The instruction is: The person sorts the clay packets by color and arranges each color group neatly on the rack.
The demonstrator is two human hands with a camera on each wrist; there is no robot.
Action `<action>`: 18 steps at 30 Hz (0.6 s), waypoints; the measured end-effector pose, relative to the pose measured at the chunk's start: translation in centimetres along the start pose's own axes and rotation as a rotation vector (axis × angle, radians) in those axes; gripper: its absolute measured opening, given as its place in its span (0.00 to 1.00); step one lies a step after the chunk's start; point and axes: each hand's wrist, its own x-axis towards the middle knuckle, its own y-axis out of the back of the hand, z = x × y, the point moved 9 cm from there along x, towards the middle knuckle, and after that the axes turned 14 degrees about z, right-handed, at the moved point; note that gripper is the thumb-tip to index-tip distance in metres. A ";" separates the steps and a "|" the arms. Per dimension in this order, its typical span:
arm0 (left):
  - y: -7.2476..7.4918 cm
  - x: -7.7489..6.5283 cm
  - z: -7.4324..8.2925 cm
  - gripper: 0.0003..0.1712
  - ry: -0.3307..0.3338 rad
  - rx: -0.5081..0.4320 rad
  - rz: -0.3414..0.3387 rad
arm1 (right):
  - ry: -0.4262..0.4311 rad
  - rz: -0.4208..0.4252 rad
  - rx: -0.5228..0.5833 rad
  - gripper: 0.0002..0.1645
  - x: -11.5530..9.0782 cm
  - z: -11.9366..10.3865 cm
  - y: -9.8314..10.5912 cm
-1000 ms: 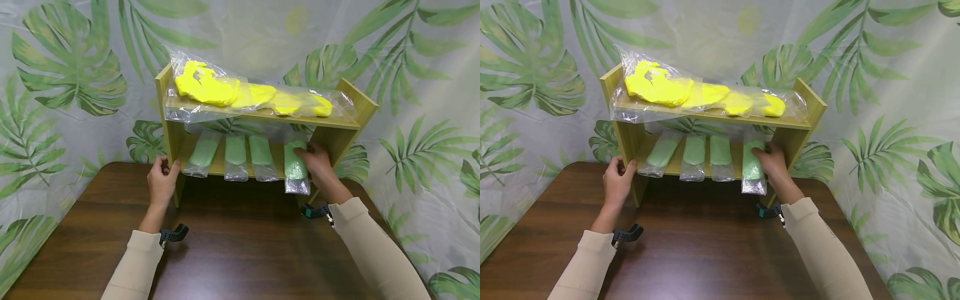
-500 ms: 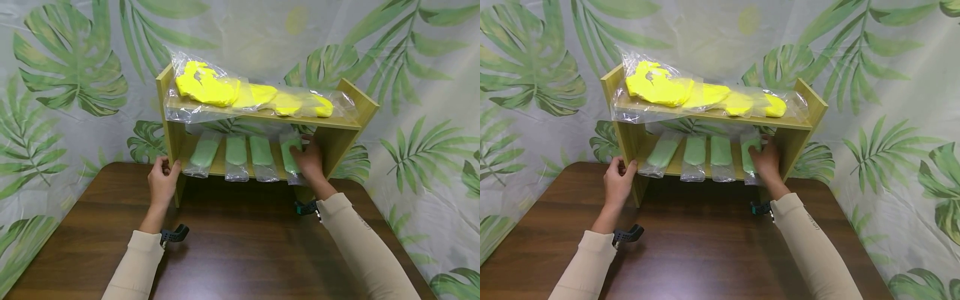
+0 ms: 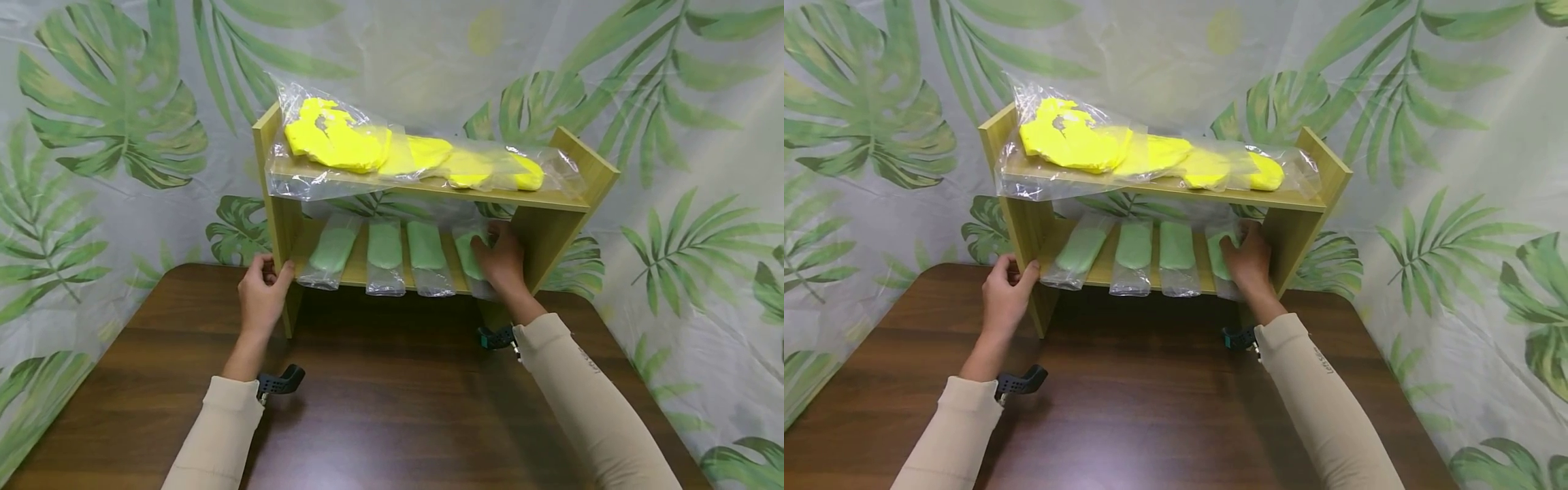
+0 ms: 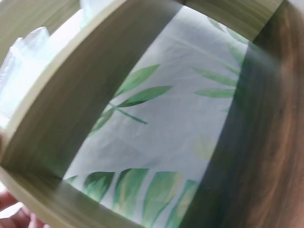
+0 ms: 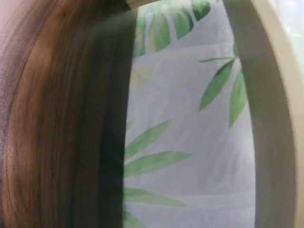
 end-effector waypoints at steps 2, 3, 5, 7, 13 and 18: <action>0.1 0.1 0.1 0.21 -0.002 0.026 -0.031 | -0.026 -0.012 0.014 0.29 -0.1 -0.1 0.1; 0.2 0.2 0.1 0.22 -0.003 0.039 -0.046 | -0.042 -0.018 0.023 0.30 -0.1 -0.1 0.1; 0.3 0.3 0.2 0.23 -0.003 0.061 -0.076 | -0.066 -0.026 0.042 0.30 -0.2 -0.2 0.3; 0.5 0.4 0.4 0.24 -0.004 0.082 -0.098 | -0.071 -0.035 0.060 0.31 -0.4 -0.5 0.5; 1.3 0.4 1.2 0.29 -0.019 0.123 -0.155 | 0.013 -0.001 0.060 0.29 -1.4 -2.3 1.6; 2.5 0.3 3.0 0.31 -0.060 0.133 -0.179 | 0.121 0.094 0.052 0.25 -2.7 -4.2 3.4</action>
